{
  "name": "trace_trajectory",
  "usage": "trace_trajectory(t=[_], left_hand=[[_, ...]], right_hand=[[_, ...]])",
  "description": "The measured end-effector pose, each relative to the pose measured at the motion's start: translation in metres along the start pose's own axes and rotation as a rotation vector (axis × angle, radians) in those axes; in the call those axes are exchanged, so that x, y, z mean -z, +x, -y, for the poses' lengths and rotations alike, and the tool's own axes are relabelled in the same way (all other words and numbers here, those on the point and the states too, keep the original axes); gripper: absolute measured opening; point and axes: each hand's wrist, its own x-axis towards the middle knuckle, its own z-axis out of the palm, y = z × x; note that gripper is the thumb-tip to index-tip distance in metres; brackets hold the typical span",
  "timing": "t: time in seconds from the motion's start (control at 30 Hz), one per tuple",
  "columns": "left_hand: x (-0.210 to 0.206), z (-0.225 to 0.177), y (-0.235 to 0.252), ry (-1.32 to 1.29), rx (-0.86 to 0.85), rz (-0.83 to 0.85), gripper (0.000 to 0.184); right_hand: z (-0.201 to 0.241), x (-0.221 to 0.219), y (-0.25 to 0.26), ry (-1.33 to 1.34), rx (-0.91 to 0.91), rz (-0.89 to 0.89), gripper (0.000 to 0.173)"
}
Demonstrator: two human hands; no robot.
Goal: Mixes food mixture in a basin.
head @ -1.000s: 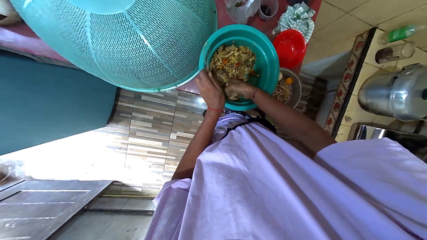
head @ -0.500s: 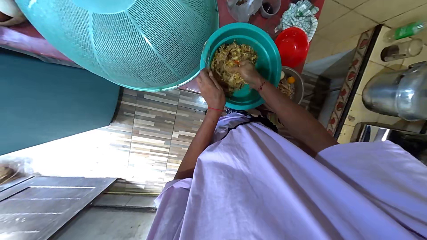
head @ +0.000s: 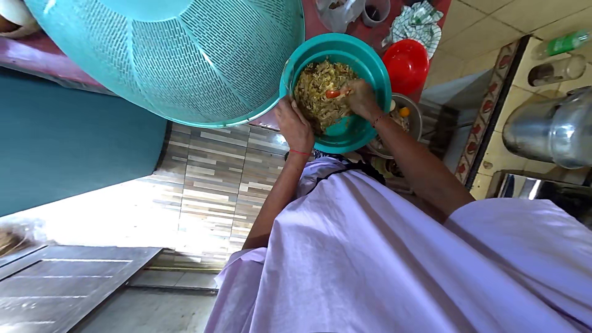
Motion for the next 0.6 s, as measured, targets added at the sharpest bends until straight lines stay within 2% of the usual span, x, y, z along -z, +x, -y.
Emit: trace_trajectory(t=[0.1,0.23,0.37,0.47,0.6], left_hand=[[0.000,0.000,0.000,0.004,-0.006,0.003,0.033],[0.000,0.000,-0.001,0.000,-0.008,0.012,0.034],[0.000,-0.002,-0.001,-0.003,0.008,0.018,0.034],[-0.002,-0.003,-0.001,0.001,0.008,0.003,0.033],[-0.001,-0.003,-0.001,0.006,0.023,0.022,0.033]], right_hand=[[0.001,0.000,-0.001,-0.180,-0.013,-0.071,0.026],[0.001,-0.008,-0.002,-0.336,-0.120,0.147,0.052],[0.011,-0.037,-0.012,-0.197,-0.163,0.278,0.062],[0.020,-0.059,-0.015,-0.054,-0.135,0.317,0.054],[0.033,-0.062,-0.013,0.150,-0.232,0.367,0.058]])
